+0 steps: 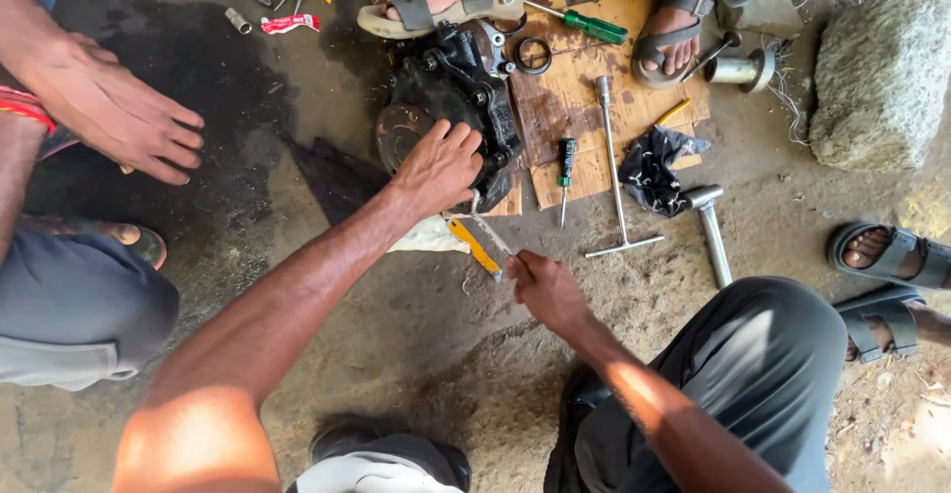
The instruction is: A group of workers collaborates to disassemble and repair a mechanical steering box component on a service bay floor.
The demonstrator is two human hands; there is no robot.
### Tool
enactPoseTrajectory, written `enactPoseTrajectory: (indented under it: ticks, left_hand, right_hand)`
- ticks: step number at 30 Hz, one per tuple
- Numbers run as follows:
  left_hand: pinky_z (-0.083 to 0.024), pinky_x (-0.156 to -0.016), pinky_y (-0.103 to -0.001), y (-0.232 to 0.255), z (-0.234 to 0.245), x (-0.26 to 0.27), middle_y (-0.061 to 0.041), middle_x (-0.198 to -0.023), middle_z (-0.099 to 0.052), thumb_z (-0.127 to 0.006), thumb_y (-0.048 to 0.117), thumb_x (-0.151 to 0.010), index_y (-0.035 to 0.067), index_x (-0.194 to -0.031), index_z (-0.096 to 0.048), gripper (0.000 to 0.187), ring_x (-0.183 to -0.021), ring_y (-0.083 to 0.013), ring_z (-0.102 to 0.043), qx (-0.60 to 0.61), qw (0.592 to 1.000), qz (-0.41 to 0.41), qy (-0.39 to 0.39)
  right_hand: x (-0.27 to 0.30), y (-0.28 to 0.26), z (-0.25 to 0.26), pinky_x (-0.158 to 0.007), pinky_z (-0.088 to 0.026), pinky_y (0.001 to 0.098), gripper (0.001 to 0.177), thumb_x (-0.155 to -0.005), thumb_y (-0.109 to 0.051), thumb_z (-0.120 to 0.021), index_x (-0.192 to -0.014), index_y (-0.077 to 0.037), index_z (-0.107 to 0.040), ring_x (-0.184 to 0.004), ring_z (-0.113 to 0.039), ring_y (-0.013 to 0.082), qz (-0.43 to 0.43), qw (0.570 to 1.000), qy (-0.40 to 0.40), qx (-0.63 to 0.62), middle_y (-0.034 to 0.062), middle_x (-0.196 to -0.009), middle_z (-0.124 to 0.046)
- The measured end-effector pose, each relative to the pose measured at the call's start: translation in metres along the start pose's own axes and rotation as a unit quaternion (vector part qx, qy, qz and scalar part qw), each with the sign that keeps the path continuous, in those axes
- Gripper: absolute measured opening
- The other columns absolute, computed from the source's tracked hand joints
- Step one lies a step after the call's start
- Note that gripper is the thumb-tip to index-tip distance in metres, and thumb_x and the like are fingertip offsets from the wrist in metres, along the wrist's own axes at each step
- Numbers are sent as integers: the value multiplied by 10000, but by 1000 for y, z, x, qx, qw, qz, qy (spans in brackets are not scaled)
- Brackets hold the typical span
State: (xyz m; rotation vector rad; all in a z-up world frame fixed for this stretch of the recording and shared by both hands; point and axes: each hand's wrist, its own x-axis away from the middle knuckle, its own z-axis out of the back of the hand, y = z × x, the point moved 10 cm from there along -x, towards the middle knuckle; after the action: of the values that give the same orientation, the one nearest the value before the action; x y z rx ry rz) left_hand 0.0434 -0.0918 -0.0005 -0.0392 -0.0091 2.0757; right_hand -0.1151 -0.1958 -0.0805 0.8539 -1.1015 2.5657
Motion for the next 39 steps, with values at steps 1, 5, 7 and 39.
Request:
enactPoseTrajectory:
  ticks: [1, 5, 7, 39]
  left_hand:
    - [-408, -886, -383, 0, 0, 1, -35, -960, -574, -825, 567, -692, 99, -857, -761, 501, -1030, -214, -503, -14, 1000, 6, -3]
    - [-405, -891, -379, 2, 1, 1, -38, -939, -546, -809, 634, -663, 77, -891, -746, 605, -1005, -211, -496, -34, 999, 18, -25]
    - [-406, -897, -378, 4, 0, 1, -36, -935, -537, -795, 654, -657, 76, -898, -740, 629, -1000, -210, -493, -41, 999, 20, -27]
    - [-412, -768, -353, -2, -16, -1, -8, -833, -522, -746, 568, -779, 130, -739, -697, 443, -905, -195, -509, 61, 995, -78, 17]
  right_hand:
    - [1, 0, -4, -461, -573, 371, 416, -1082, -352, -380, -991, -76, -678, -494, -676, 158, -7, 1000, -4, 5, 68, -651, -702]
    - [8, 7, -9, -457, -558, 365, 455, -1094, -367, -342, -1001, -67, -671, -475, -664, 165, -36, 999, -17, 19, 73, -650, -701]
    - [7, 13, -8, -457, -560, 354, 452, -1090, -362, -349, -999, -65, -677, -471, -668, 156, -42, 999, -19, 20, 69, -647, -705]
    - [15, 41, -14, -367, -355, 398, 577, -1045, -510, -455, -768, -40, -642, -363, -437, 172, -67, 994, 42, -71, 63, -474, -475]
